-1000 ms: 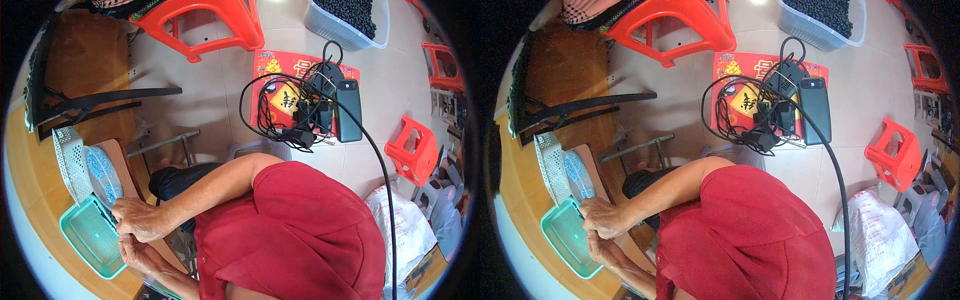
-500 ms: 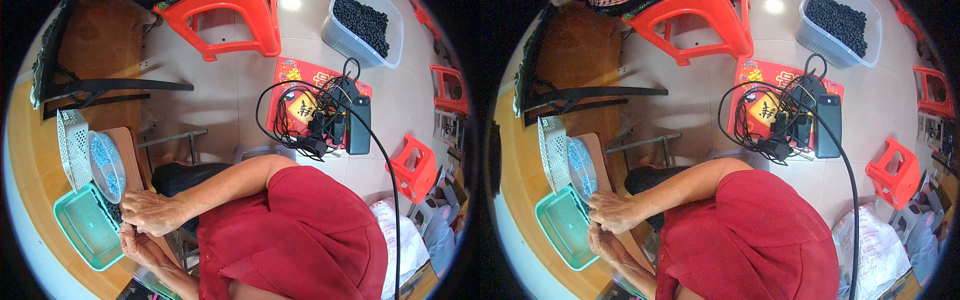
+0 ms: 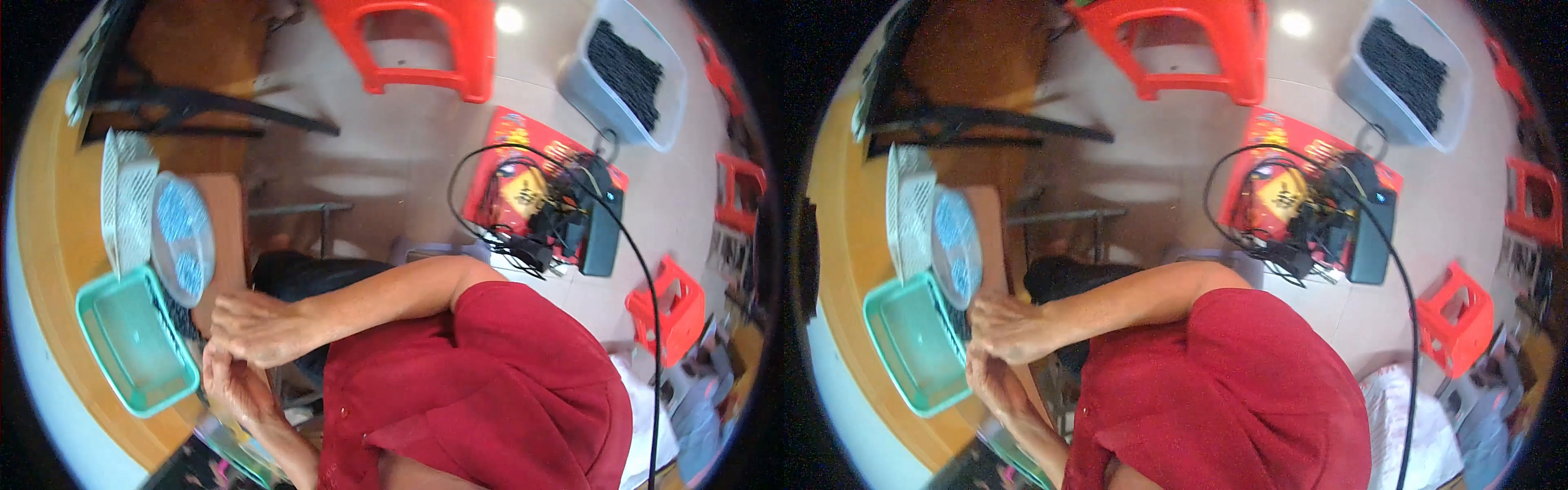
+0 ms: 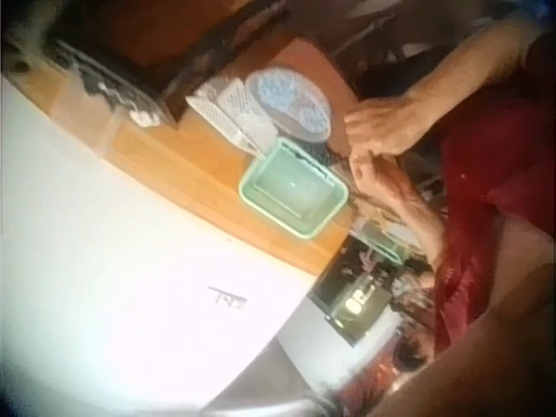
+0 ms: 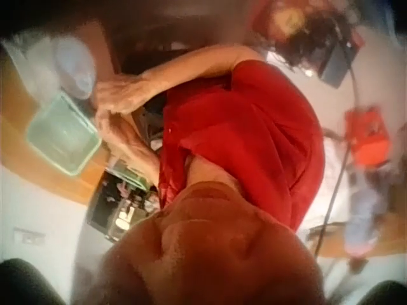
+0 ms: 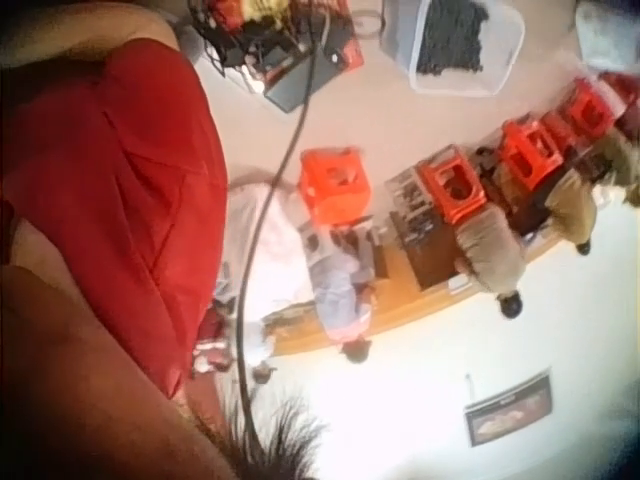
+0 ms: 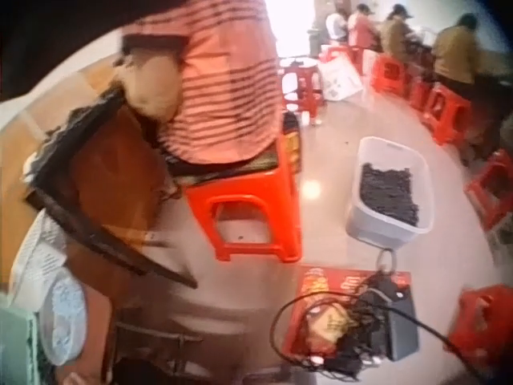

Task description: The person assembles small components by picking up black rings and blue springs from the table and inserting the springs into the rings by hand.

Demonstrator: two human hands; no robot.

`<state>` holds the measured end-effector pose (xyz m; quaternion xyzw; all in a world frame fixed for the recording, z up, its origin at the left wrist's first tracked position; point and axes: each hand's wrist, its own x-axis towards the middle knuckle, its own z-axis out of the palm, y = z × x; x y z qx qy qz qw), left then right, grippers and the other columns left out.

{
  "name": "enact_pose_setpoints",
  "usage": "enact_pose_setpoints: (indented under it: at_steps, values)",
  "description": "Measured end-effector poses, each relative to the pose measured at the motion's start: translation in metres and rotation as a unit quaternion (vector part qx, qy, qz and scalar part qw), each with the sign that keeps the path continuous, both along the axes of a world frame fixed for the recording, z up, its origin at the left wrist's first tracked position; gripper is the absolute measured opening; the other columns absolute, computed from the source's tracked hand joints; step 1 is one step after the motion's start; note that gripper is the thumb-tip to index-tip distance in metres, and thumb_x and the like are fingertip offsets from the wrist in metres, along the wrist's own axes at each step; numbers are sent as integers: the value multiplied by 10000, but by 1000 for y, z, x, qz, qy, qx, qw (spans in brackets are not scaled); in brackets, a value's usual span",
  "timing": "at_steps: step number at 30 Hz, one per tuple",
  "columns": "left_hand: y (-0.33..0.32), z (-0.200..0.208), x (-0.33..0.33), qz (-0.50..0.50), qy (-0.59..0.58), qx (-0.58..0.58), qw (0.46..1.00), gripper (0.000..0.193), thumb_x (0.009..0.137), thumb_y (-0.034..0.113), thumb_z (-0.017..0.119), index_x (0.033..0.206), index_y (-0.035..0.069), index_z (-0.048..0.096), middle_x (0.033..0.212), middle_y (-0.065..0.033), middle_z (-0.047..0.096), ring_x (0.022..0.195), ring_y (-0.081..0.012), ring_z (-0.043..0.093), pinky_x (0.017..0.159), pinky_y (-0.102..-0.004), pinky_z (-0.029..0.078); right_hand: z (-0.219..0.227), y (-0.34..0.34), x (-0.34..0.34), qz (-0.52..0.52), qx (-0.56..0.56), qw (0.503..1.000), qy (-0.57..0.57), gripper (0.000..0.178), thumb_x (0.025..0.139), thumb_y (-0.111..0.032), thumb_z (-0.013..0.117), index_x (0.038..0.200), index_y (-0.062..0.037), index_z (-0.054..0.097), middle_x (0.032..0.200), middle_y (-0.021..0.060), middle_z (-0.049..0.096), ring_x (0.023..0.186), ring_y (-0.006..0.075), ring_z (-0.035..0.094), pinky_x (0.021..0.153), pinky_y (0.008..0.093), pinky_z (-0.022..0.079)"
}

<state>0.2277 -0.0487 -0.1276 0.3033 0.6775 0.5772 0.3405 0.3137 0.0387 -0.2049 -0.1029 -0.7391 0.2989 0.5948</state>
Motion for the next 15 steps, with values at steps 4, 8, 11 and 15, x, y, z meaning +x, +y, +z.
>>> enact_pose_setpoints:
  at_steps: [4, 8, 11, 15]
  values:
    - [7, -1, 8, 20, -55, -5, 998, 184, 799, 78, 645, 962, -1, 617, 919, -53, 638, 843, -142, 608, 765, -268, 482, -1, 8, 9, 26, -7, 1000, 12, 136, 665, -149, 629, 775, -78, 590, 732, 72, 546, 724, 250, 524, 654, 378, 416]
    - [7, -2, -6, 25, -95, 2, 995, 131, 838, 78, 629, 918, -25, 638, 887, -58, 645, 822, -127, 597, 746, -260, 470, 3, 11, 1, 46, -56, 997, -27, 266, 620, -116, 716, 828, -10, 590, 713, 96, 536, 672, 269, 532, 615, 371, 434]
    - [1, -5, -21, 51, -124, 29, 991, 176, 856, 101, 624, 951, -46, 641, 897, -72, 652, 814, -126, 601, 754, -269, 479, 5, 15, -13, 68, -51, 996, -26, 306, 602, -87, 731, 842, 28, 579, 698, 115, 525, 644, 277, 528, 591, 381, 436]
    - [-12, -9, -36, 32, -165, 4, 986, 222, 862, 95, 608, 1000, -77, 633, 887, -104, 665, 787, -134, 620, 767, -270, 484, 2, 13, -27, 58, -30, 997, -50, 308, 604, -65, 712, 861, 42, 581, 705, 129, 531, 618, 286, 518, 556, 380, 434]
